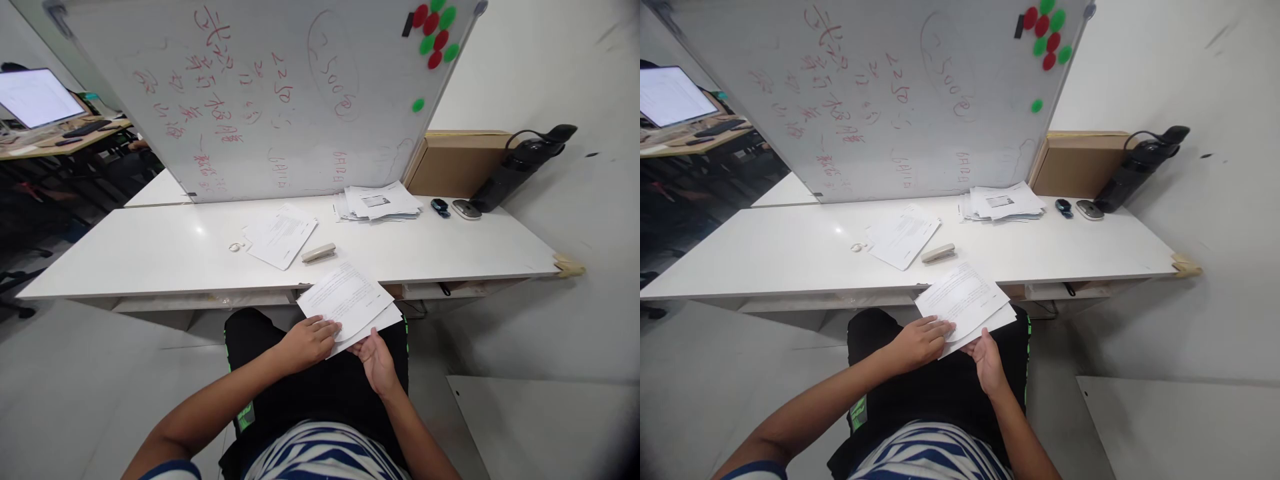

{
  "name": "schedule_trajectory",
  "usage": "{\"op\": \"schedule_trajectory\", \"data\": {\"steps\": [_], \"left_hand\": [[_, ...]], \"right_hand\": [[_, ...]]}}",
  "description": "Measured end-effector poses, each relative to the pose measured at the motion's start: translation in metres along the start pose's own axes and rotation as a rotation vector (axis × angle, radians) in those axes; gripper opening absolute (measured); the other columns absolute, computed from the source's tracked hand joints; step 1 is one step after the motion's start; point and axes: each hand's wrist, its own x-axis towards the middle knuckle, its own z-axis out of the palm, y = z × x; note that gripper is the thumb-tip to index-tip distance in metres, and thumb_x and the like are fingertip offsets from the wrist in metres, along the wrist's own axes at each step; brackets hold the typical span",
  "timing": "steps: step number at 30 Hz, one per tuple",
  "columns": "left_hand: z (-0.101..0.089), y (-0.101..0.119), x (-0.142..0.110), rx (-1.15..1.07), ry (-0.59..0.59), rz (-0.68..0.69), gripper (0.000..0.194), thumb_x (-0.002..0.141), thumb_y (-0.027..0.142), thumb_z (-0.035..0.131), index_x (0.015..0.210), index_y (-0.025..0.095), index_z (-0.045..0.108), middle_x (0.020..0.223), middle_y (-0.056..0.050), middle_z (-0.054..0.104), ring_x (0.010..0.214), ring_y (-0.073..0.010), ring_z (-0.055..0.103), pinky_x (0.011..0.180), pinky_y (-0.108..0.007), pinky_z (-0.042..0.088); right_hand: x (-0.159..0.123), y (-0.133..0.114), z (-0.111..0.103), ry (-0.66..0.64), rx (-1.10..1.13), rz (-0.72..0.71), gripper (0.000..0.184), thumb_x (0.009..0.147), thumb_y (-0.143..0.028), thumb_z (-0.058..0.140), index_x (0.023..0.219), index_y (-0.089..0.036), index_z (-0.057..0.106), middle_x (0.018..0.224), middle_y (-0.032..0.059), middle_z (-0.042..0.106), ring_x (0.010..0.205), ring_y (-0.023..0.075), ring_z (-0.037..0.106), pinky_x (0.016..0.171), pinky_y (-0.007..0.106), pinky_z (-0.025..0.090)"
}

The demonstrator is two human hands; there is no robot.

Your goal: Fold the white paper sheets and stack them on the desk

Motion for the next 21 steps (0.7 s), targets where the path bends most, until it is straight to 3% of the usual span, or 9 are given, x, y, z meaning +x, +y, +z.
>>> {"op": "schedule_trajectory", "data": {"steps": [2,7,10,12,14,16,17,19,21], "left_hand": [[0.003,0.000,0.000,-0.036,-0.013,0.027,0.018,0.091,0.017,0.046,0.094,0.017,0.064,0.123,-0.012,0.063,0.109,-0.0227,0.063,0.099,-0.040,0.047],[0.007,-0.001,-0.004,-0.068,-0.052,0.054,0.020,0.093,0.018,0.046,0.098,0.019,0.065,0.123,-0.011,0.063,0.112,-0.0205,0.061,0.098,-0.035,0.047],[0.003,-0.001,-0.012,-0.095,-0.052,-0.014,0.020,0.093,0.030,0.051,0.106,0.022,0.064,0.128,-0.009,0.060,0.121,-0.0232,0.054,0.109,-0.043,0.036],[0.004,0.001,-0.018,-0.144,0.031,-0.198,0.039,0.088,0.043,0.057,0.120,0.022,0.058,0.138,-0.013,0.051,0.133,-0.0295,0.041,0.113,-0.053,0.024],[0.009,0.005,-0.021,-0.256,0.229,-0.538,0.061,0.085,0.048,0.059,0.137,0.020,0.043,0.147,-0.017,0.037,0.139,-0.0329,0.027,0.113,-0.058,0.020],[0.016,0.009,-0.020,-0.518,0.430,-0.872,0.068,0.088,0.045,0.055,0.145,0.020,0.028,0.149,-0.018,0.033,0.138,-0.0314,0.030,0.109,-0.055,0.031],[0.020,0.011,-0.018,-0.715,0.477,-0.970,0.066,0.091,0.045,0.051,0.146,0.020,0.026,0.147,-0.018,0.038,0.134,-0.0300,0.038,0.106,-0.052,0.038],[0.024,0.014,-0.013,-1.116,0.480,-1.013,0.059,0.093,0.046,0.046,0.144,0.019,0.033,0.138,-0.017,0.049,0.124,-0.0280,0.051,0.099,-0.046,0.047],[0.022,0.014,-0.009,-1.338,0.492,-0.988,0.054,0.092,0.047,0.048,0.137,0.018,0.044,0.132,-0.015,0.056,0.118,-0.0277,0.056,0.098,-0.044,0.049]], "right_hand": [[0.003,0.002,0.002,0.039,-0.025,0.021,0.061,0.076,-0.067,0.055,0.109,-0.016,0.065,0.102,0.0125,0.071,0.093,0.0281,0.066,0.083,0.043,0.050],[0.011,0.014,-0.003,0.169,-0.192,-0.026,0.051,0.069,-0.049,0.075,0.105,-0.014,0.067,0.106,0.0119,0.070,0.096,0.0278,0.066,0.083,0.041,0.052],[0.012,0.016,-0.005,0.214,-0.240,-0.057,0.050,0.067,-0.048,0.076,0.103,-0.014,0.069,0.107,0.0120,0.070,0.098,0.0282,0.065,0.083,0.040,0.052],[0.011,0.013,-0.003,0.254,-0.202,-0.065,0.050,0.069,-0.049,0.075,0.105,-0.014,0.069,0.109,0.0121,0.069,0.097,0.0280,0.065,0.081,0.040,0.053],[0.009,0.006,0.003,0.269,-0.132,-0.062,0.050,0.071,-0.048,0.073,0.109,-0.016,0.067,0.116,0.0112,0.067,0.099,0.0271,0.065,0.081,0.039,0.053],[0.006,0.002,0.009,0.255,-0.089,-0.054,0.050,0.072,-0.047,0.073,0.113,-0.019,0.066,0.121,0.0094,0.064,0.101,0.0263,0.064,0.081,0.038,0.053],[0.005,0.001,0.011,0.240,-0.090,-0.049,0.049,0.072,-0.047,0.073,0.112,-0.020,0.066,0.121,0.0089,0.064,0.101,0.0261,0.064,0.082,0.039,0.053],[0.003,0.004,0.012,0.184,-0.135,-0.036,0.045,0.073,-0.047,0.073,0.108,-0.019,0.068,0.116,0.0091,0.067,0.101,0.0263,0.064,0.084,0.040,0.052],[0.002,0.011,0.008,0.098,-0.208,-0.027,0.041,0.073,-0.047,0.072,0.102,-0.017,0.071,0.109,0.0099,0.070,0.100,0.0267,0.064,0.089,0.042,0.049]]}}
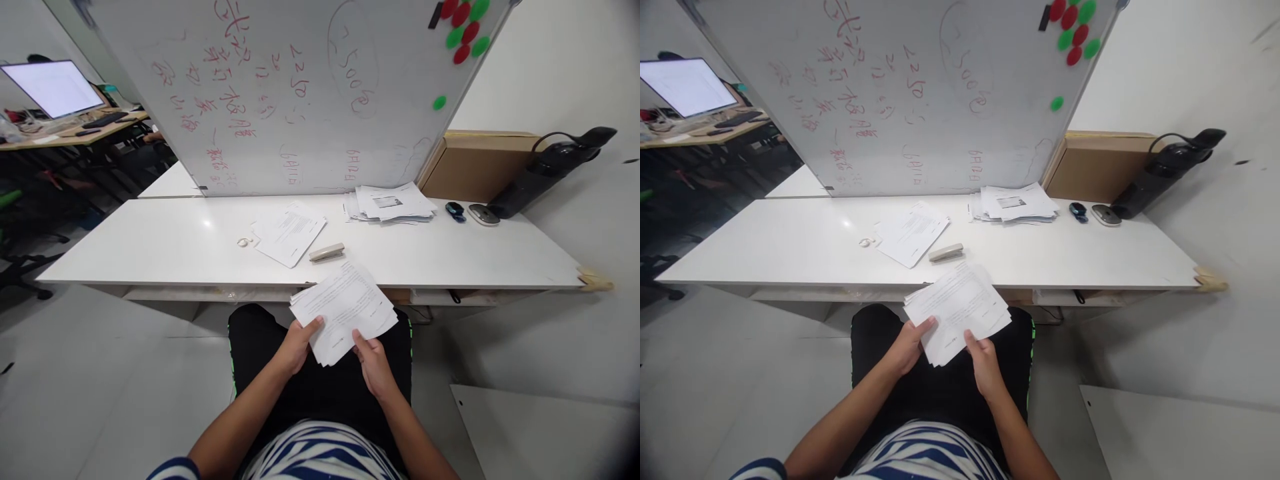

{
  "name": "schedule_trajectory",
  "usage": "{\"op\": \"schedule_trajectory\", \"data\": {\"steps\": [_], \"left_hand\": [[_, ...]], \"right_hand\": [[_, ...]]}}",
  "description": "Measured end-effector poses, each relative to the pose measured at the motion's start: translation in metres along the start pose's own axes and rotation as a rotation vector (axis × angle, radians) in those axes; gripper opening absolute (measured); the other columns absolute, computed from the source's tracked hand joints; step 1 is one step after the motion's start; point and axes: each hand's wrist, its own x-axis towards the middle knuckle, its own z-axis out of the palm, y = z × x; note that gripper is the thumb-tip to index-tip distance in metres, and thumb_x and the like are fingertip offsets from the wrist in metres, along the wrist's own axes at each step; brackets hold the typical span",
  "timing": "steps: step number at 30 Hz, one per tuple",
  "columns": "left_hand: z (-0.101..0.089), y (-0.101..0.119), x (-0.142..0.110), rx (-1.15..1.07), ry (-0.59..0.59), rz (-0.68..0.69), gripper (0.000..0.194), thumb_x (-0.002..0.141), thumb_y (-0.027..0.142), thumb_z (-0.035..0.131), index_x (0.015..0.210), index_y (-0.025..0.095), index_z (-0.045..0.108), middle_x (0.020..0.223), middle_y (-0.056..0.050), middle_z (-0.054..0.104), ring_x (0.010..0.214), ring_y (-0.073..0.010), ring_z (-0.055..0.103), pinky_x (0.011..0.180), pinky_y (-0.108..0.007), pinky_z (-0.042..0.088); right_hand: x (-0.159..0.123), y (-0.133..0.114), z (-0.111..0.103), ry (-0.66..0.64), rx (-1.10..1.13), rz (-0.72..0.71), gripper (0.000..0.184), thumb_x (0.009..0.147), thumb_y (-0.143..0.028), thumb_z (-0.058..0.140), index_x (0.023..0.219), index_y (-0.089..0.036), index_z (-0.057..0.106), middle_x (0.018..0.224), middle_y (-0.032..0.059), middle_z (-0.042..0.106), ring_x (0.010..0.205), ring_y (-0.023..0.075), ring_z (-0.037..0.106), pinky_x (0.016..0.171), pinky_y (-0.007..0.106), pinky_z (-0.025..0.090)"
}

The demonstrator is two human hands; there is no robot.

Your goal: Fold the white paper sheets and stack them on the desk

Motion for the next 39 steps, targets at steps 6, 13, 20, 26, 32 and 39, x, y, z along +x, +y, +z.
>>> {"op": "schedule_trajectory", "data": {"steps": [6,13,20,26,32,39], "left_hand": [[-0.019,0.031,0.007,0.120,0.209,0.102,0.047,0.082,0.046,0.063,0.121,0.019,0.061,0.122,-0.008,0.064,0.118,-0.0265,0.056,0.102,-0.043,0.044],[-0.039,0.085,0.034,0.404,0.249,0.213,0.033,0.081,0.045,0.063,0.097,0.017,0.070,0.099,-0.005,0.071,0.100,-0.0257,0.063,0.085,-0.037,0.053],[-0.025,0.102,0.071,0.407,0.273,0.341,0.034,0.079,0.048,0.064,0.091,0.016,0.068,0.092,-0.005,0.070,0.093,-0.0234,0.064,0.078,-0.033,0.053],[-0.029,0.089,0.093,0.350,0.228,0.306,0.039,0.079,0.047,0.064,0.102,0.015,0.068,0.105,-0.007,0.070,0.100,-0.0260,0.063,0.087,-0.038,0.051],[-0.038,0.086,0.096,0.270,0.206,0.278,0.043,0.077,0.046,0.067,0.108,0.017,0.067,0.113,-0.008,0.068,0.108,-0.0292,0.061,0.091,-0.043,0.050],[-0.032,0.087,0.100,0.231,0.203,0.323,0.040,0.078,0.043,0.068,0.105,0.014,0.069,0.107,-0.007,0.071,0.105,-0.0284,0.063,0.092,-0.041,0.050]], "right_hand": [[0.014,-0.009,-0.022,0.062,-0.002,-0.202,0.045,0.069,-0.048,0.075,0.103,-0.020,0.069,0.102,0.0089,0.071,0.096,0.0257,0.064,0.090,0.043,0.047],[0.034,-0.097,-0.017,-0.023,-0.333,-0.428,0.052,0.067,-0.040,0.078,0.113,-0.020,0.064,0.112,0.0102,0.067,0.106,0.0276,0.060,0.092,0.041,0.045],[0.072,-0.118,0.017,0.083,-0.582,-0.579,0.039,0.079,-0.046,0.064,0.104,-0.016,0.067,0.095,0.0063,0.070,0.091,0.0239,0.062,0.083,0.036,0.046],[0.100,-0.103,0.029,0.006,-0.566,-0.426,0.046,0.072,-0.049,0.068,0.100,-0.013,0.067,0.096,0.0090,0.071,0.092,0.0260,0.063,0.082,0.037,0.048],[0.097,-0.115,0.036,0.033,-0.596,-0.509,0.050,0.074,-0.048,0.067,0.110,-0.014,0.066,0.110,0.0115,0.069,0.103,0.0275,0.063,0.089,0.039,0.047],[0.099,-0.106,0.037,0.092,-0.585,-0.516,0.046,0.072,-0.048,0.069,0.101,-0.012,0.071,0.103,0.0122,0.071,0.101,0.0293,0.064,0.090,0.042,0.048]]}}
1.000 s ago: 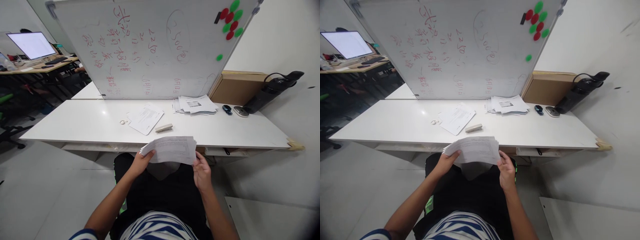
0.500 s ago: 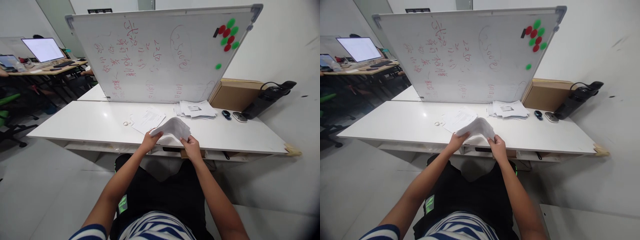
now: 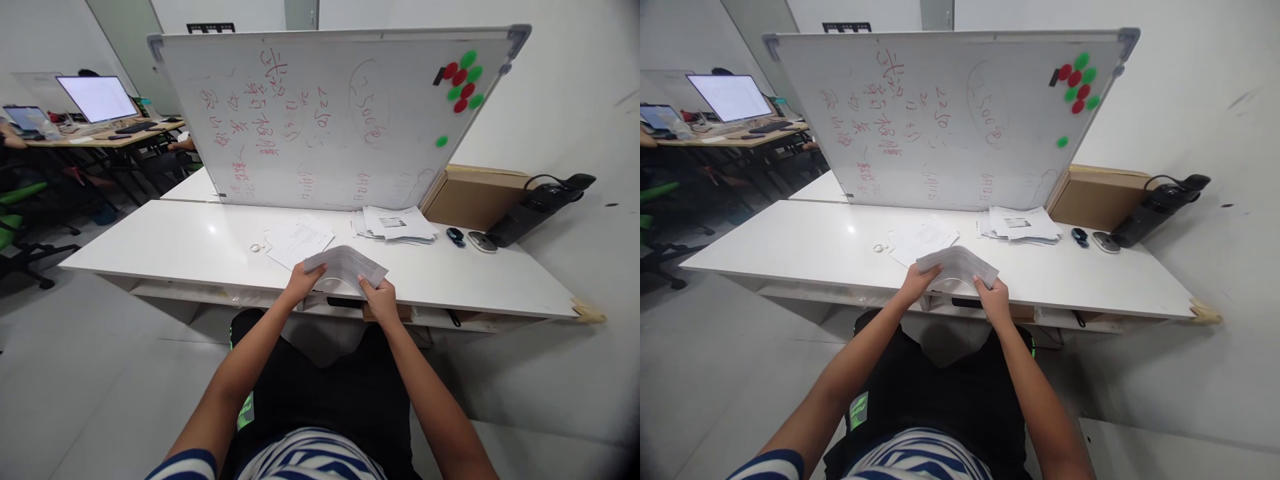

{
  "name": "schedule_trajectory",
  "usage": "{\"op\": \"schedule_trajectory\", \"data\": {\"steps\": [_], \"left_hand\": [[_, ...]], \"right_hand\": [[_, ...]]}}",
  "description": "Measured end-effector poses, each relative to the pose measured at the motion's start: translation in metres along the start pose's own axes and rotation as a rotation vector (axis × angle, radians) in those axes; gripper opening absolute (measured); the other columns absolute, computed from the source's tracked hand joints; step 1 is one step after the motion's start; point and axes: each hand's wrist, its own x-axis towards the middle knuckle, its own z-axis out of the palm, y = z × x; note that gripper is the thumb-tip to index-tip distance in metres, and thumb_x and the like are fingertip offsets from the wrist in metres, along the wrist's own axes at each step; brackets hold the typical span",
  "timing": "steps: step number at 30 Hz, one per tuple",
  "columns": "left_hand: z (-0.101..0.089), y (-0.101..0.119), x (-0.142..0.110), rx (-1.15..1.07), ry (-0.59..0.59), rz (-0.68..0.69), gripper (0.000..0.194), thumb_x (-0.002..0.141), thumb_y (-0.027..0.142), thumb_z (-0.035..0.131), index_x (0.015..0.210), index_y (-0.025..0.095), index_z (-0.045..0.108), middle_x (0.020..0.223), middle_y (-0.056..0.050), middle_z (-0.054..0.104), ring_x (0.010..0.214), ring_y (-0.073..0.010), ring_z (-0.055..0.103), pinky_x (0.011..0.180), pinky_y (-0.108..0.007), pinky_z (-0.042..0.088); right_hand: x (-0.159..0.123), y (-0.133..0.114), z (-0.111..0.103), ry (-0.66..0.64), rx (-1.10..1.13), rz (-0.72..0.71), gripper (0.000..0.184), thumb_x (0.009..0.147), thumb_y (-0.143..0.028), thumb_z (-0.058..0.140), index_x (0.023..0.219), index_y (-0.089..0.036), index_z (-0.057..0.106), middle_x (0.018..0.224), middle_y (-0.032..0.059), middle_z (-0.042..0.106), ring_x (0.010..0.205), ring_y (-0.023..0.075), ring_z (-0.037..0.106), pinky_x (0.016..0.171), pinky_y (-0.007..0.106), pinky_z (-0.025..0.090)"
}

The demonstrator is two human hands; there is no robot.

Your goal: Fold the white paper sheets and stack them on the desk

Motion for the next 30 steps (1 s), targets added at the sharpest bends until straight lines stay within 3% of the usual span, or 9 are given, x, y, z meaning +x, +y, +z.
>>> {"op": "schedule_trajectory", "data": {"steps": [4,8,14,19,24,28,30], "left_hand": [[0.003,0.001,-0.002,0.008,-0.022,0.047,0.040,0.081,0.044,0.064,0.107,0.014,0.067,0.108,-0.006,0.070,0.105,-0.0278,0.062,0.091,-0.040,0.051],[0.004,-0.006,0.000,0.075,-0.035,0.019,0.038,0.082,0.044,0.063,0.105,0.015,0.069,0.109,-0.007,0.070,0.105,-0.0283,0.063,0.091,-0.041,0.051],[0.009,-0.011,0.003,0.146,-0.052,0.032,0.038,0.085,0.046,0.059,0.108,0.018,0.067,0.113,-0.006,0.068,0.109,-0.0267,0.061,0.092,-0.039,0.050],[0.018,-0.010,0.000,0.238,-0.124,0.045,0.035,0.088,0.046,0.053,0.107,0.021,0.067,0.110,-0.004,0.069,0.105,-0.0257,0.062,0.089,-0.038,0.051],[0.018,0.003,0.004,0.325,-0.227,0.108,0.041,0.090,0.049,0.048,0.117,0.021,0.061,0.113,-0.006,0.067,0.103,-0.0238,0.062,0.085,-0.035,0.052],[0.014,0.000,0.016,0.553,-0.182,0.275,0.039,0.097,0.042,0.035,0.118,0.022,0.061,0.127,-0.007,0.058,0.114,-0.0214,0.055,0.093,-0.035,0.047],[0.014,-0.010,0.021,0.780,-0.194,0.352,0.035,0.096,0.037,0.040,0.121,0.022,0.059,0.136,-0.007,0.052,0.123,-0.0246,0.049,0.099,-0.040,0.042]], "right_hand": [[0.000,0.011,0.003,0.063,0.139,-0.014,0.042,0.069,-0.045,0.072,0.095,-0.012,0.072,0.099,0.0113,0.072,0.097,0.0281,0.065,0.088,0.041,0.049],[0.002,0.023,0.003,0.109,0.233,0.060,0.047,0.067,-0.044,0.073,0.100,-0.010,0.069,0.104,0.0139,0.070,0.097,0.0275,0.065,0.087,0.042,0.049],[0.004,0.025,-0.005,0.122,0.077,-0.011,0.047,0.072,-0.045,0.069,0.106,-0.011,0.068,0.109,0.0130,0.069,0.104,0.0273,0.063,0.094,0.042,0.045],[-0.001,0.025,-0.008,0.108,-0.047,0.069,0.050,0.077,-0.049,0.062,0.108,-0.010,0.066,0.113,0.0157,0.067,0.108,0.0289,0.061,0.096,0.042,0.045],[-0.006,0.026,-0.046,0.159,-0.143,0.039,0.046,0.077,-0.047,0.063,0.106,-0.013,0.067,0.110,0.0130,0.069,0.106,0.0287,0.062,0.096,0.042,0.045],[-0.011,0.046,-0.091,0.175,-0.057,0.236,0.042,0.070,-0.041,0.070,0.101,-0.013,0.068,0.104,0.0107,0.071,0.098,0.0280,0.066,0.091,0.042,0.051],[-0.016,0.059,-0.109,0.211,-0.018,0.321,0.040,0.066,-0.037,0.073,0.098,-0.013,0.069,0.101,0.0099,0.072,0.094,0.0279,0.067,0.089,0.041,0.052]]}}
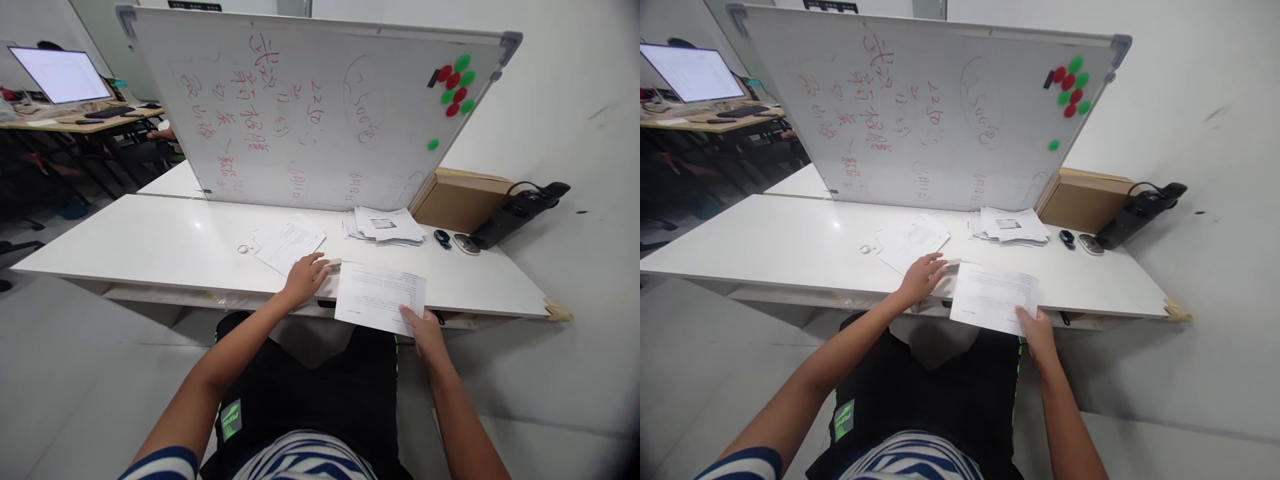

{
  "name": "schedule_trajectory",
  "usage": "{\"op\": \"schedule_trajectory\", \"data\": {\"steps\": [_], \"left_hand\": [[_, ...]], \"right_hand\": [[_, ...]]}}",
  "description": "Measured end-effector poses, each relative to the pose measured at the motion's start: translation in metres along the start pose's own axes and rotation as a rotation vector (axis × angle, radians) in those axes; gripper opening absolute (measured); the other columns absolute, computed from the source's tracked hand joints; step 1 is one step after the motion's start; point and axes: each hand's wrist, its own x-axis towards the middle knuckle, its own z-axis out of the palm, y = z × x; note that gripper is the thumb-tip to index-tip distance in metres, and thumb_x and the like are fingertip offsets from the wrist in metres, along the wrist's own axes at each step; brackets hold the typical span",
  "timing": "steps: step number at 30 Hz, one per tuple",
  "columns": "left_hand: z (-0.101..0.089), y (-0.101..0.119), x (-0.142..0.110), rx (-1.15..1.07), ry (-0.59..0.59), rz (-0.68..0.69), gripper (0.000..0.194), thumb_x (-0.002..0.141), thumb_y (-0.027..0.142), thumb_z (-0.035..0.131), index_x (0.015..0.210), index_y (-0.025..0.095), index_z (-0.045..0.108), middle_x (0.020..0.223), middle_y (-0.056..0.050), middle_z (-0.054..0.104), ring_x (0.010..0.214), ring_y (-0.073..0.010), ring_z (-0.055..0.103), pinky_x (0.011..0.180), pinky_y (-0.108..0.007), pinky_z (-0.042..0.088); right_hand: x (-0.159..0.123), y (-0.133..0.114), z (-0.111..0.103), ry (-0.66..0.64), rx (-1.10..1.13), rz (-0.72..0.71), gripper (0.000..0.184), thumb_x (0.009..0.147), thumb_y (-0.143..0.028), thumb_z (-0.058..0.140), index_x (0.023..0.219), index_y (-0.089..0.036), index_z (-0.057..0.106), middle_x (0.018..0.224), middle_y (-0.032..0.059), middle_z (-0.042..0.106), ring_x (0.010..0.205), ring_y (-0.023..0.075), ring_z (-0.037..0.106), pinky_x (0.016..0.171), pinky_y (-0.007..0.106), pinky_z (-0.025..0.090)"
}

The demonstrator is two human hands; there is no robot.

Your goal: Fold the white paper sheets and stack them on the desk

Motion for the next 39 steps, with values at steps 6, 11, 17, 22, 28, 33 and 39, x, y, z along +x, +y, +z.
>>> {"op": "schedule_trajectory", "data": {"steps": [6,11,17,22,28,33,39], "left_hand": [[0.021,-0.019,0.003,0.264,-0.129,0.039,0.045,0.091,0.017,0.044,0.136,0.022,0.044,0.137,-0.009,0.051,0.124,-0.0248,0.049,0.102,-0.041,0.037],[0.014,-0.027,0.010,0.120,-0.181,0.020,0.045,0.089,0.016,0.042,0.132,0.026,0.048,0.133,-0.005,0.056,0.117,-0.0254,0.056,0.093,-0.036,0.044],[-0.002,-0.027,0.003,0.013,-0.249,-0.001,0.042,0.087,0.021,0.045,0.128,0.029,0.053,0.129,-0.001,0.059,0.115,-0.0237,0.057,0.092,-0.031,0.045],[-0.007,-0.021,-0.005,0.035,-0.261,0.007,0.043,0.088,0.022,0.043,0.129,0.030,0.052,0.130,0.000,0.059,0.115,-0.0231,0.056,0.093,-0.033,0.045],[-0.007,-0.022,-0.007,0.027,-0.251,0.007,0.041,0.089,0.023,0.041,0.129,0.029,0.052,0.131,0.000,0.058,0.117,-0.0228,0.055,0.094,-0.033,0.044],[-0.008,-0.014,-0.006,0.153,-0.267,0.044,0.037,0.091,0.028,0.043,0.126,0.027,0.053,0.129,-0.004,0.059,0.121,-0.0248,0.052,0.101,-0.038,0.039],[0.000,0.014,0.030,0.185,0.009,0.081,0.036,0.094,0.042,0.040,0.118,0.022,0.058,0.146,-0.009,0.041,0.139,-0.0283,0.027,0.112,-0.047,0.022]], "right_hand": [[-0.002,0.017,-0.020,0.024,0.048,0.102,0.034,0.063,-0.030,0.073,0.093,-0.014,0.070,0.100,0.0097,0.073,0.093,0.0284,0.069,0.085,0.040,0.055],[-0.006,0.014,-0.013,-0.007,0.057,0.101,0.031,0.065,-0.031,0.072,0.092,-0.014,0.070,0.097,0.0107,0.073,0.091,0.0291,0.069,0.080,0.039,0.057],[-0.009,0.017,-0.003,-0.022,-0.065,0.126,0.030,0.065,-0.028,0.070,0.090,-0.013,0.071,0.095,0.0117,0.073,0.089,0.0298,0.070,0.078,0.039,0.057],[-0.013,0.017,-0.001,-0.068,-0.137,0.104,0.032,0.067,-0.029,0.068,0.095,-0.012,0.070,0.097,0.0117,0.073,0.089,0.0288,0.069,0.077,0.038,0.056],[-0.017,0.015,0.002,-0.084,-0.069,0.121,0.034,0.069,-0.030,0.068,0.098,-0.012,0.070,0.102,0.0123,0.072,0.092,0.0283,0.069,0.081,0.039,0.056],[-0.016,0.020,0.004,-0.111,-0.032,0.087,0.033,0.068,-0.028,0.070,0.097,-0.013,0.071,0.098,0.0114,0.073,0.091,0.0284,0.069,0.081,0.040,0.056],[-0.015,0.021,0.006,-0.122,-0.025,0.053,0.033,0.066,-0.025,0.070,0.096,-0.013,0.072,0.088,0.0101,0.074,0.087,0.0280,0.070,0.079,0.039,0.055]]}}
